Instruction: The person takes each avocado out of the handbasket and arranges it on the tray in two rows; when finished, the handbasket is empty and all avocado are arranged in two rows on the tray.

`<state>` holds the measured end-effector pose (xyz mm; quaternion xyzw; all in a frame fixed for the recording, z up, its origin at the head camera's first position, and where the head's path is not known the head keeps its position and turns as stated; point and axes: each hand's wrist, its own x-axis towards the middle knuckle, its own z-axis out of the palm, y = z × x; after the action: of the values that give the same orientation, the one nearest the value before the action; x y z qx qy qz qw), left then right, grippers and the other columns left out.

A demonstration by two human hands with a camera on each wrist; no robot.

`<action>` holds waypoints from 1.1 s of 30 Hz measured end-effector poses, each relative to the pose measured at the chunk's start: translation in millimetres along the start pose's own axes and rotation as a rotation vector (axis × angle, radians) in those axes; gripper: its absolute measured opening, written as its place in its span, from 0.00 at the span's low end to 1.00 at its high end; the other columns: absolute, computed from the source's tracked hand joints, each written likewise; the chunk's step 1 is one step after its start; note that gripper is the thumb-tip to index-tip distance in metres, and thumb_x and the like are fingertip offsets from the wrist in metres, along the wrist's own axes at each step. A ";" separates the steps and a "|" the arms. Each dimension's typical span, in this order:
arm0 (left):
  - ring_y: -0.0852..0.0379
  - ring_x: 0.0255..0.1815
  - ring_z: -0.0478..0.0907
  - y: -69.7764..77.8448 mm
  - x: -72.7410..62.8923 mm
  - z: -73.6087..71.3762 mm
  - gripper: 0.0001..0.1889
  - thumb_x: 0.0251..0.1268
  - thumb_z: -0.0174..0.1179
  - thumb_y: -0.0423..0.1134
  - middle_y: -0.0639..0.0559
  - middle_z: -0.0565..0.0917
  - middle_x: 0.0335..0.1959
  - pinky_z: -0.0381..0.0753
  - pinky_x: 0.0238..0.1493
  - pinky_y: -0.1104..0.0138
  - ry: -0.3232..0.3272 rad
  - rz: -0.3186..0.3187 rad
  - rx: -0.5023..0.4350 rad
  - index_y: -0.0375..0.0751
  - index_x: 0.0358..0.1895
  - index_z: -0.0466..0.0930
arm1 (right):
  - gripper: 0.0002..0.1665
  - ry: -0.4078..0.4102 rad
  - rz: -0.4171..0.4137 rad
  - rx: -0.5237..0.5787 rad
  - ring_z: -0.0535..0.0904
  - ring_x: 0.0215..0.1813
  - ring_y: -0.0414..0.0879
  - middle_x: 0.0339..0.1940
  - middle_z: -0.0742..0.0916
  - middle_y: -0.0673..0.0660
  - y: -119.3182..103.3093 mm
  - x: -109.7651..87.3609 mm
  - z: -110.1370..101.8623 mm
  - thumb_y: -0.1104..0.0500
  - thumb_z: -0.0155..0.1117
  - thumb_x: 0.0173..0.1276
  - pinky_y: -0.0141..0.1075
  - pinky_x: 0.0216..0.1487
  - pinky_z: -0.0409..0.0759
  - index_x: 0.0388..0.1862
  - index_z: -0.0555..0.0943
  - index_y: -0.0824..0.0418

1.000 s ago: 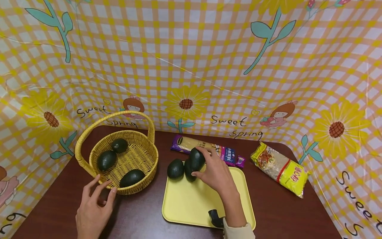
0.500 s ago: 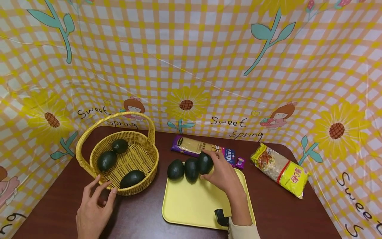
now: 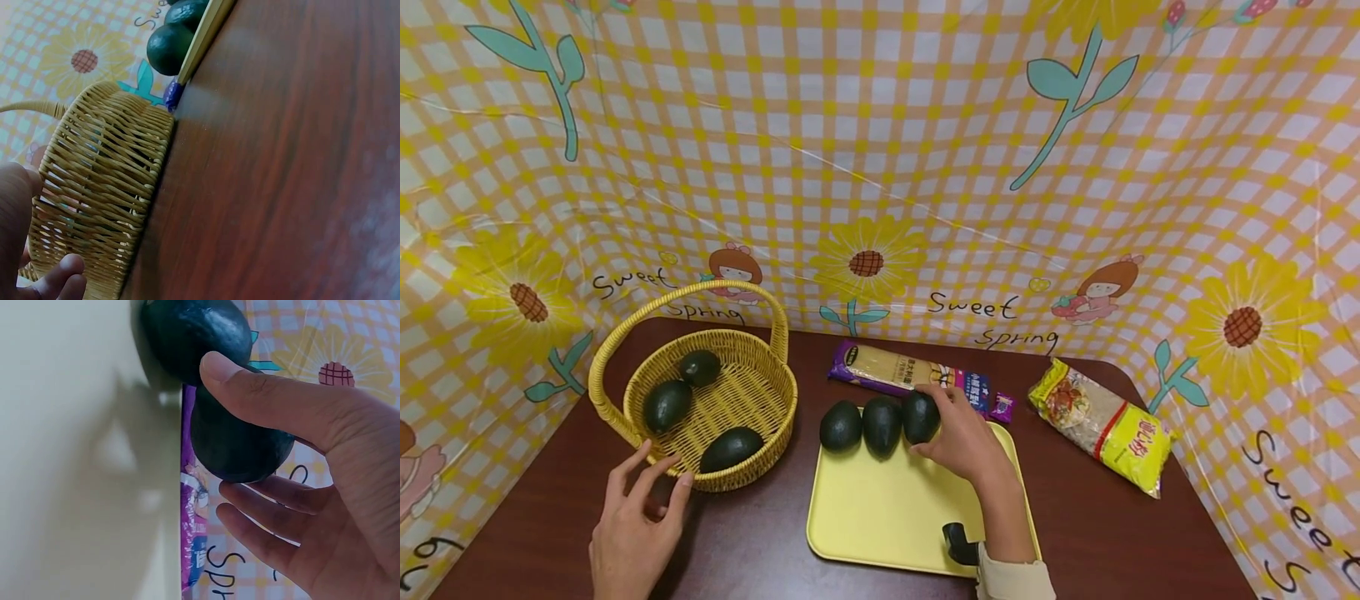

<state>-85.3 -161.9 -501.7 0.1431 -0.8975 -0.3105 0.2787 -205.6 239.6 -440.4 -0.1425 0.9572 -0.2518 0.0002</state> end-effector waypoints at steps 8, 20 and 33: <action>0.64 0.20 0.74 -0.5 -0.6 0.3 0.17 0.72 0.74 0.52 0.46 0.78 0.73 0.68 0.19 0.62 0.003 0.002 -0.003 0.51 0.58 0.92 | 0.55 -0.047 0.019 -0.008 0.83 0.58 0.71 0.71 0.74 0.77 7.4 -0.5 6.5 0.53 0.90 0.57 0.64 0.51 0.84 0.80 0.70 0.56; 0.64 0.20 0.75 -0.4 -1.1 0.0 0.16 0.71 0.75 0.50 0.45 0.78 0.72 0.66 0.18 0.64 0.024 0.021 -0.009 0.51 0.57 0.92 | 0.56 -0.091 0.010 0.012 0.81 0.61 0.71 0.70 0.73 0.79 7.3 0.3 6.1 0.55 0.92 0.54 0.66 0.56 0.82 0.78 0.71 0.59; 0.64 0.20 0.74 0.0 -1.9 0.4 0.16 0.71 0.74 0.49 0.45 0.78 0.73 0.66 0.18 0.64 0.016 0.018 -0.005 0.50 0.58 0.92 | 0.58 -0.134 0.048 0.028 0.82 0.60 0.71 0.72 0.70 0.80 7.2 -0.4 6.3 0.54 0.93 0.52 0.65 0.55 0.83 0.78 0.71 0.56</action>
<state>-84.0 -160.9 -502.8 0.1367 -0.8958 -0.3089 0.2889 -206.7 242.7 -449.4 -0.1363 0.9545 -0.2552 0.0725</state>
